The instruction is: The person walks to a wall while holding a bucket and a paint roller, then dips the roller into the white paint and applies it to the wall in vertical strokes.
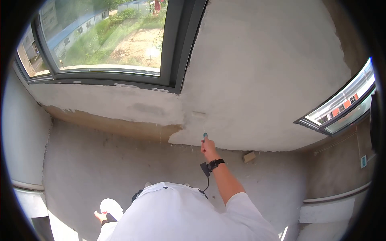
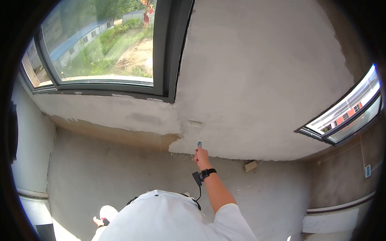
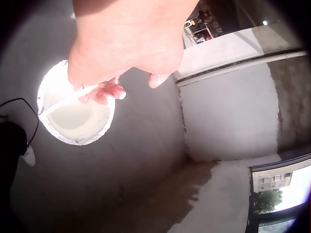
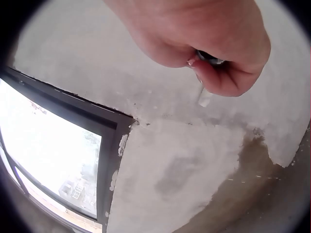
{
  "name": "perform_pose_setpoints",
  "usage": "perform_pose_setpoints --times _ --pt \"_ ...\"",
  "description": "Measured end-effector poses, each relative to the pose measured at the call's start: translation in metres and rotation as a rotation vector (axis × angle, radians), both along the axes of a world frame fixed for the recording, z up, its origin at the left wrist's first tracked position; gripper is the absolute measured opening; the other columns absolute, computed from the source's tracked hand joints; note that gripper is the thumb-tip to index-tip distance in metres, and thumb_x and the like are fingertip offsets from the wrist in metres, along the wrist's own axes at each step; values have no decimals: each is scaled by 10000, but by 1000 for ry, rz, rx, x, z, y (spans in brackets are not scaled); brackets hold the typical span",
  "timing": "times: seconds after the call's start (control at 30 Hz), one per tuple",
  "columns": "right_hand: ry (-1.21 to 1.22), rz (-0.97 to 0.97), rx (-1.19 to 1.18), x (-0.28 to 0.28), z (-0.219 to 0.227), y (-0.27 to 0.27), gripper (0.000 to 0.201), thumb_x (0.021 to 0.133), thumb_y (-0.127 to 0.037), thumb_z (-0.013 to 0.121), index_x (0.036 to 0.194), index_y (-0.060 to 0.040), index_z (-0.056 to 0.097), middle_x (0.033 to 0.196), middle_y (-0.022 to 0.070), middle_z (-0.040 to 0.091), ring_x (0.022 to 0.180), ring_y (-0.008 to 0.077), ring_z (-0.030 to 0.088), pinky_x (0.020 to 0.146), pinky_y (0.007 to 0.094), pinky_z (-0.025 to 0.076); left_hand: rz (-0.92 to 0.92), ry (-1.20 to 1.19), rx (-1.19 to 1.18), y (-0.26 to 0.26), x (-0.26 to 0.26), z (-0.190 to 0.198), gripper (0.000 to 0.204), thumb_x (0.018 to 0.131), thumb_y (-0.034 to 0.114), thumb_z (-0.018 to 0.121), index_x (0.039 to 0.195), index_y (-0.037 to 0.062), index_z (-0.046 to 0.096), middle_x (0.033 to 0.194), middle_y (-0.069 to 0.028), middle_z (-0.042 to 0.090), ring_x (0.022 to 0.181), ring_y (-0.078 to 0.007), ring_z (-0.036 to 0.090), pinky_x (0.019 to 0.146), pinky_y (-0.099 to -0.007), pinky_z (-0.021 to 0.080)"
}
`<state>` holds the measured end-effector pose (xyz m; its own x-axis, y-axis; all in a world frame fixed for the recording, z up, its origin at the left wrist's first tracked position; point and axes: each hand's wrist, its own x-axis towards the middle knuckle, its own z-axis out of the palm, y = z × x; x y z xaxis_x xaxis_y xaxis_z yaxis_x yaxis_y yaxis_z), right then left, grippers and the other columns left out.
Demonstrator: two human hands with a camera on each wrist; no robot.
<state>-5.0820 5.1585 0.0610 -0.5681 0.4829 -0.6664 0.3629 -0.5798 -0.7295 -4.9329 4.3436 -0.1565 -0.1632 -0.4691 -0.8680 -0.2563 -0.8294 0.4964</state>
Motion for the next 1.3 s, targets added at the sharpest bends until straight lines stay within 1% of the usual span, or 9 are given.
perform_pose_setpoints --times 0.1,0.3,0.5,0.6,0.93,1.03,1.13,1.17,1.3 --pt "-13 -11 -72 -2 14 11 359 1033 -379 572 969 -28 540 636 -55 404 481 64 343 435 218 286 -2 6 48 -4 4 -11 612 827 627 578 915 35 446 825 -87 452 692 -236 467 658 -403 444" --pt "99 -45 -167 18 126 20 314 1051 -342 552 1001 -32 546 654 -62 405 500 47 355 458 227 292 -32 35 194 -23 18 -44 607 831 631 571 903 43 439 836 -91 444 701 -246 464 664 -422 446" --pt "161 -48 33 47 203 25 317 1059 -366 549 1028 -51 554 650 -66 390 491 37 326 458 225 279 15 -52 79 -7 4 -42 601 840 613 579 947 34 458 933 -110 452 868 -255 474 784 -455 436" --pt "148 -56 84 48 226 20 327 1062 -381 543 1045 -54 551 651 -69 386 489 38 317 458 222 278 105 -50 238 -21 -5 -52 617 855 605 576 1018 19 474 975 -122 461 890 -279 481 798 -478 442" --pt "-69 -60 -50 22 114 52 343 1057 -339 564 1038 4 563 666 -49 409 528 47 355 463 205 306 -44 18 172 -32 -24 -40 800 861 659 525 1305 -4 471 1121 -126 453 1008 -291 474 900 -566 435" --pt "-88 -99 -141 7 80 64 325 1056 -301 570 1034 22 547 656 -58 401 529 36 367 455 188 313 -29 5 127 -18 -24 -7 831 834 684 525 1294 -8 490 1109 -117 448 1004 -291 471 915 -561 422" --pt "-60 -127 -231 -1 55 77 292 1053 -241 559 1048 50 532 673 -45 430 543 45 402 471 192 337 16 -14 59 25 -31 51 644 842 655 558 964 30 462 883 -90 437 769 -232 444 734 -427 417" --pt "-24 -140 -287 -1 52 79 282 1048 -224 551 1052 57 534 687 -35 443 558 52 414 485 201 347 -4 -17 89 10 -28 41 795 810 693 538 1196 -1 519 1045 -106 456 944 -268 463 852 -503 416" --pt "150 -202 -479 2 95 78 232 1019 -147 533 1077 77 533 724 -10 471 607 69 446 528 224 380 30 7 108 9 -13 46 695 811 660 578 1065 18 502 986 -110 466 885 -254 464 804 -453 411"
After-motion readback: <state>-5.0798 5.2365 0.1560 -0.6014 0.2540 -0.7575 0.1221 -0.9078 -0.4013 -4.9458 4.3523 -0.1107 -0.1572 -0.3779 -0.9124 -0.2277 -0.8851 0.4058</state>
